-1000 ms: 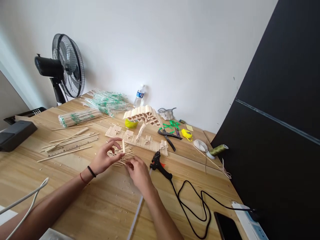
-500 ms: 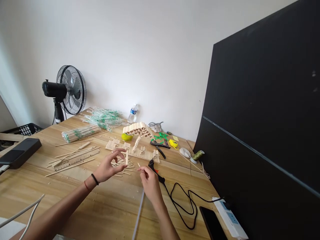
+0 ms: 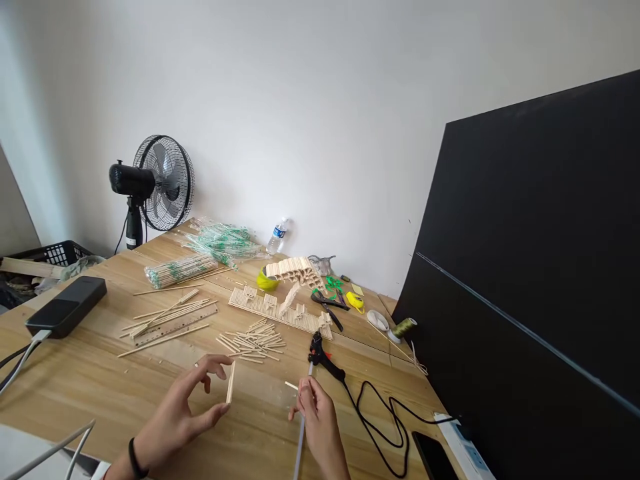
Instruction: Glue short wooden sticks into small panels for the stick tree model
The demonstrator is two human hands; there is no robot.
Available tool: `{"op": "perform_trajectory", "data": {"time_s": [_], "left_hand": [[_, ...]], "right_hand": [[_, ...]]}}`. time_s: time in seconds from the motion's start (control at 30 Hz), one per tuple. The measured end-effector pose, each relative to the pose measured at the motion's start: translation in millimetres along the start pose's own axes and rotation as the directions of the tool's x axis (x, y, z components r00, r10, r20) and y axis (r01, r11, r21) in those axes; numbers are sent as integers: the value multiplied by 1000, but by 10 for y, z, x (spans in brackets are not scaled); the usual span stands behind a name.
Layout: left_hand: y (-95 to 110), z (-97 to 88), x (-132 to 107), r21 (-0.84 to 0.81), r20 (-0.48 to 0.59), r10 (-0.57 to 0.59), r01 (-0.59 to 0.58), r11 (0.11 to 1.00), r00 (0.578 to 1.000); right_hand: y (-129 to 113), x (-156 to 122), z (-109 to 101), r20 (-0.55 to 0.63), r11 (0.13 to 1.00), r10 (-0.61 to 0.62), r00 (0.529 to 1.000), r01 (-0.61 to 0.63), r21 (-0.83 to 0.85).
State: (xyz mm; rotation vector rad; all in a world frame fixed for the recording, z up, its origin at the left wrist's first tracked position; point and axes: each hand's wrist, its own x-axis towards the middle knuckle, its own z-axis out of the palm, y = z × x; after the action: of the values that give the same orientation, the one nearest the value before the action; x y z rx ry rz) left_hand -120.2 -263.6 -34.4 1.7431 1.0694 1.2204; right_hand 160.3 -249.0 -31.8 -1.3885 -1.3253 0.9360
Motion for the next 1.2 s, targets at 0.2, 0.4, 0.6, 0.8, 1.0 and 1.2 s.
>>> {"op": "perform_trajectory", "data": {"time_s": [0.2, 0.4, 0.6, 0.8, 1.0, 1.2], "left_hand": [[-96, -54, 39, 59, 11, -10, 9, 998, 1000], [-24, -131, 337, 195, 60, 37, -48, 980, 998], [139, 123, 988, 265, 198, 170, -220, 939, 965], [189, 522, 1287, 240, 315, 242, -324, 915, 918], [91, 679, 1132, 275, 368, 211, -323, 906, 906], [56, 695, 1078, 289, 378, 208, -328, 899, 902]], "right_hand": [[-37, 118, 121, -1, 997, 50, 999, -49, 51], [31, 389, -3, 61, 992, 86, 994, -91, 83], [-42, 699, -322, 221, 979, 76, 972, -115, 169], [-65, 733, -490, 297, 942, 106, 949, -192, 276], [103, 613, -335, 307, 857, 197, 931, -316, 408], [83, 565, -359, 346, 828, 181, 921, -332, 451]]}}
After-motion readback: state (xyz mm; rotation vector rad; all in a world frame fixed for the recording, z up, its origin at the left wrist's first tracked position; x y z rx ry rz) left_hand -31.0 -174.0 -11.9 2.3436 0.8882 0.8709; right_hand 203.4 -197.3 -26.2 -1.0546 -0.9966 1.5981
